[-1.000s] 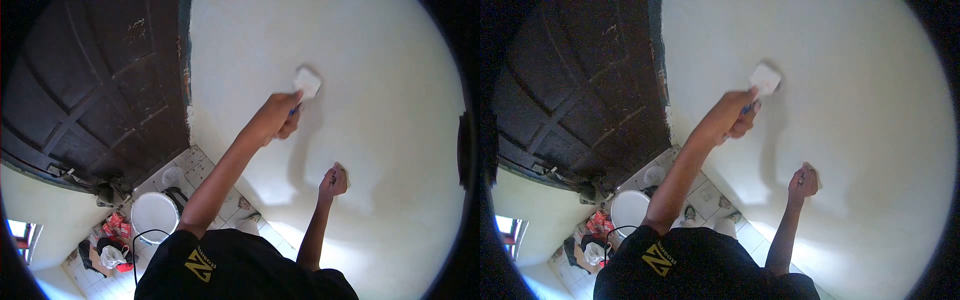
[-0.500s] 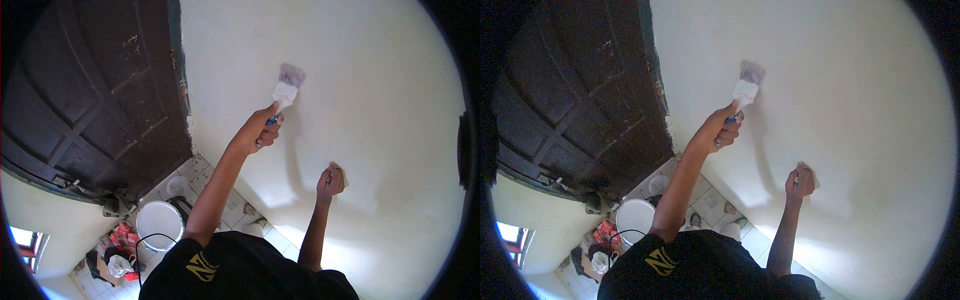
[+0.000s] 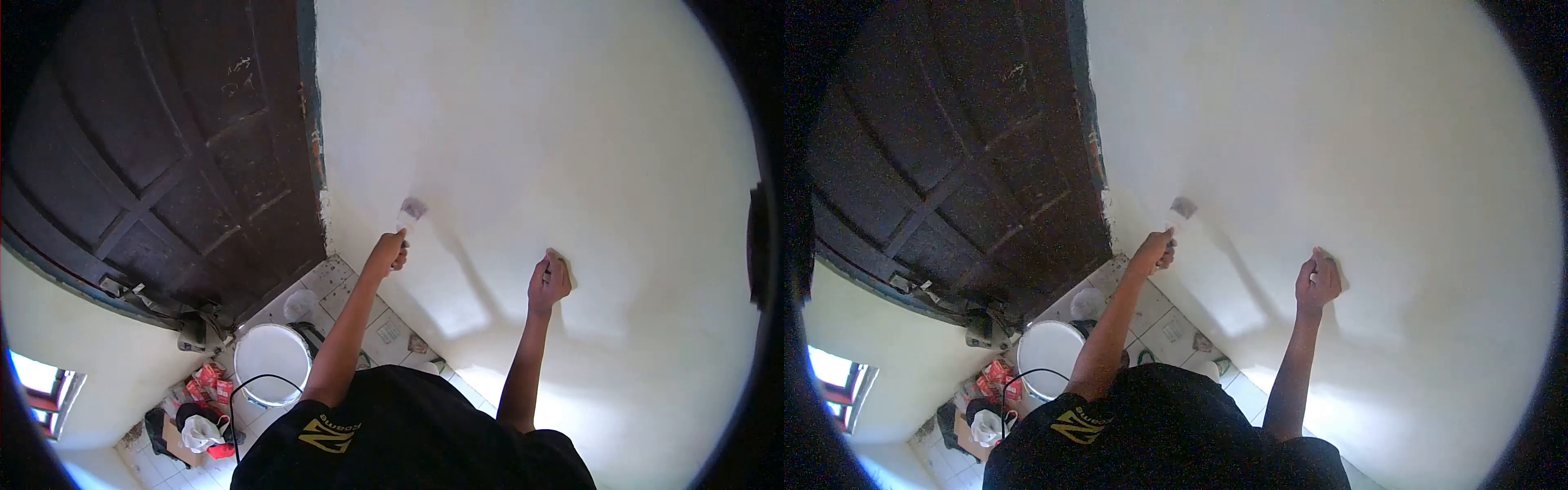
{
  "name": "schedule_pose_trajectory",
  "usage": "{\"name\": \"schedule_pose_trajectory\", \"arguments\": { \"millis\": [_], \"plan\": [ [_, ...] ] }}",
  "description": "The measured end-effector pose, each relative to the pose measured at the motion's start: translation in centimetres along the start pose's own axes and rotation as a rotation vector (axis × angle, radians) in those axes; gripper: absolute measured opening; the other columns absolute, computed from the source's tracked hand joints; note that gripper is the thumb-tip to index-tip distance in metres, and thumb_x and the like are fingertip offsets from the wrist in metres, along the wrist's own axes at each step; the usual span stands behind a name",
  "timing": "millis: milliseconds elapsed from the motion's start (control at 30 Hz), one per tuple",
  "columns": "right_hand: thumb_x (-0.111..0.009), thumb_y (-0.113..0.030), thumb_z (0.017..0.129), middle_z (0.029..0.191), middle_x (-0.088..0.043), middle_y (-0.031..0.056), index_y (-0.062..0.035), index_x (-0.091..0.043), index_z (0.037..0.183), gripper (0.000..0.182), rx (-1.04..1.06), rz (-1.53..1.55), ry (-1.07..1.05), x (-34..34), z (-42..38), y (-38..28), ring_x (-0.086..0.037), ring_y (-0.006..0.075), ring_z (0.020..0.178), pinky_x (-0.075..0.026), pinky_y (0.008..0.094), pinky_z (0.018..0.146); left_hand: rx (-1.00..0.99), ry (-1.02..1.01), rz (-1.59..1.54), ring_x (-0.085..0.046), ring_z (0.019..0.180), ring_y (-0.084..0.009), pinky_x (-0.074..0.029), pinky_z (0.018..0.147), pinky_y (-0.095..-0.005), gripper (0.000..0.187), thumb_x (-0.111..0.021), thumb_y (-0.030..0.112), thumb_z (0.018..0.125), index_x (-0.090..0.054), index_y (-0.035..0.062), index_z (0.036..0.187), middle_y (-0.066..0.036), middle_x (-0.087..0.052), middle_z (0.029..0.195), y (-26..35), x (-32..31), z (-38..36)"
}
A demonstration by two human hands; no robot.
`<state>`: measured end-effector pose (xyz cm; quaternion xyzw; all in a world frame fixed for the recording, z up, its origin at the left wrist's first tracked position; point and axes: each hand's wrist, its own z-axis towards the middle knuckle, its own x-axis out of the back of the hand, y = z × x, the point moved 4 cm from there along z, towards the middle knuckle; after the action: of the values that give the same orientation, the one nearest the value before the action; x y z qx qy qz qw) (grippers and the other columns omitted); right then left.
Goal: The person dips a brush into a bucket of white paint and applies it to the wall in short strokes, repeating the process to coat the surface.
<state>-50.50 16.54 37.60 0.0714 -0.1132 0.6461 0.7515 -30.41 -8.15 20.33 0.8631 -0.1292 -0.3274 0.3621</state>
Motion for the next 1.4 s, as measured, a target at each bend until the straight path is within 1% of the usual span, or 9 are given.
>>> {"name": "schedule_pose_trajectory", "arguments": {
  "millis": [133, 267, 367, 433, 600, 800, 1033, 1200, 1400],
  "plan": [
    [-0.06, 0.01, 0.08, 0.073, -0.062, 0.0095, -0.0012, -0.066, 0.096, 0.021, -0.012, -0.005, -0.031, 0.3, 0.2, -0.1, -0.056, 0.0183, 0.057, -0.045, 0.0281, 0.05, 0.115, -0.031, -0.049, -0.024, 0.035, -0.0078, -0.018, 0.032, -0.0255, 0.041, -0.047, 0.038, 0.098, -0.042, 0.0075, 0.071, 0.003, -0.033, 0.051, 1.6, 1.1, 0.3],
    [-0.059, 0.009, 0.077, 0.072, -0.061, 0.0089, -0.0042, -0.064, 0.095, 0.023, 0.02, 0.003, 0.012, 0.1, 0.9, -0.8, -0.056, 0.0211, 0.054, -0.045, 0.0305, 0.047, -0.265, -0.287, 0.058, -0.023, 0.037, -0.007, -0.015, 0.035, -0.0251, 0.043, -0.045, 0.038, 0.099, -0.038, 0.0088, 0.068, 0.004, -0.027, 0.051, 10.9, -6.8, -5.1],
    [-0.06, 0.009, 0.077, 0.072, -0.062, 0.0092, -0.0038, -0.063, 0.095, 0.023, -0.028, 0.018, -0.012, 0.3, 1.1, -1.1, -0.058, 0.0216, 0.056, -0.047, 0.0314, 0.049, -0.219, -0.239, 0.095, -0.021, 0.038, -0.0057, -0.013, 0.034, -0.0228, 0.04, -0.046, 0.042, 0.099, -0.047, 0.0097, 0.075, 0.007, -0.026, 0.052, 15.9, -10.4, -8.7],
    [-0.06, 0.009, 0.077, 0.072, -0.062, 0.009, -0.0038, -0.063, 0.095, 0.023, -0.014, 0.001, -0.011, 0.1, 1.0, -0.7, -0.059, 0.0212, 0.056, -0.047, 0.0314, 0.049, -0.305, -0.473, 0.087, -0.019, 0.038, -0.0048, -0.013, 0.033, -0.0227, 0.042, -0.046, 0.044, 0.098, -0.048, 0.0092, 0.076, 0.008, -0.025, 0.052, 18.6, -11.9, -11.4],
    [-0.06, 0.01, 0.077, 0.07, -0.061, 0.0088, -0.0037, -0.063, 0.095, 0.023, 0.023, -0.075, -0.01, 0.0, 0.7, -0.6, -0.059, 0.0211, 0.057, -0.047, 0.0314, 0.048, -0.526, -0.701, 0.054, -0.018, 0.037, -0.0017, -0.013, 0.03, -0.0199, 0.044, -0.049, 0.05, 0.096, -0.049, 0.0097, 0.078, 0.01, -0.026, 0.052, 24.6, -14.3, -17.6],
    [-0.058, 0.01, 0.08, 0.073, -0.063, 0.0102, 0.0006, -0.066, 0.094, 0.018, -0.039, -0.012, 0.008, -0.1, 0.5, -0.7, -0.059, 0.0206, 0.058, -0.047, 0.0289, 0.052, -0.117, -0.477, 0.008, -0.019, 0.038, -0.0042, -0.013, 0.032, -0.0218, 0.045, -0.048, 0.048, 0.096, -0.049, 0.0088, 0.075, 0.007, -0.026, 0.051, 15.5, -8.6, -6.8],
    [-0.059, 0.009, 0.081, 0.068, -0.058, 0.0062, 0.0008, -0.067, 0.095, 0.018, -0.05, -0.014, 0.017, -0.4, -0.1, -0.3, -0.047, 0.0131, 0.051, -0.037, 0.025, 0.046, 0.025, -0.205, 0.023, -0.021, 0.038, -0.0049, -0.014, 0.034, -0.0224, 0.045, -0.046, 0.046, 0.098, -0.047, 0.0087, 0.072, 0.007, -0.027, 0.051, 3.0, -0.8, -0.9],
    [-0.059, 0.009, 0.082, 0.069, -0.059, 0.0064, 0.0005, -0.067, 0.094, 0.017, -0.04, -0.001, 0.041, -0.4, 0.0, -0.2, -0.047, 0.0129, 0.05, -0.037, 0.0246, 0.045, 0.122, -0.186, 0.059, -0.019, 0.038, -0.0053, -0.014, 0.034, -0.0233, 0.044, -0.043, 0.043, 0.099, -0.046, 0.008, 0.072, 0.007, -0.026, 0.051, 4.6, -0.8, -2.3],
    [-0.058, 0.009, 0.082, 0.069, -0.06, 0.0063, 0.0002, -0.067, 0.094, 0.017, -0.036, 0.007, 0.061, -0.5, 0.2, -0.5, -0.048, 0.0124, 0.049, -0.037, 0.0246, 0.043, -0.192, -0.347, 0.18, -0.02, 0.039, -0.0047, -0.014, 0.033, -0.0228, 0.043, -0.047, 0.042, 0.098, -0.048, 0.0073, 0.074, 0.007, -0.027, 0.051, 13.5, -8.6, -8.4]
  ]
}}
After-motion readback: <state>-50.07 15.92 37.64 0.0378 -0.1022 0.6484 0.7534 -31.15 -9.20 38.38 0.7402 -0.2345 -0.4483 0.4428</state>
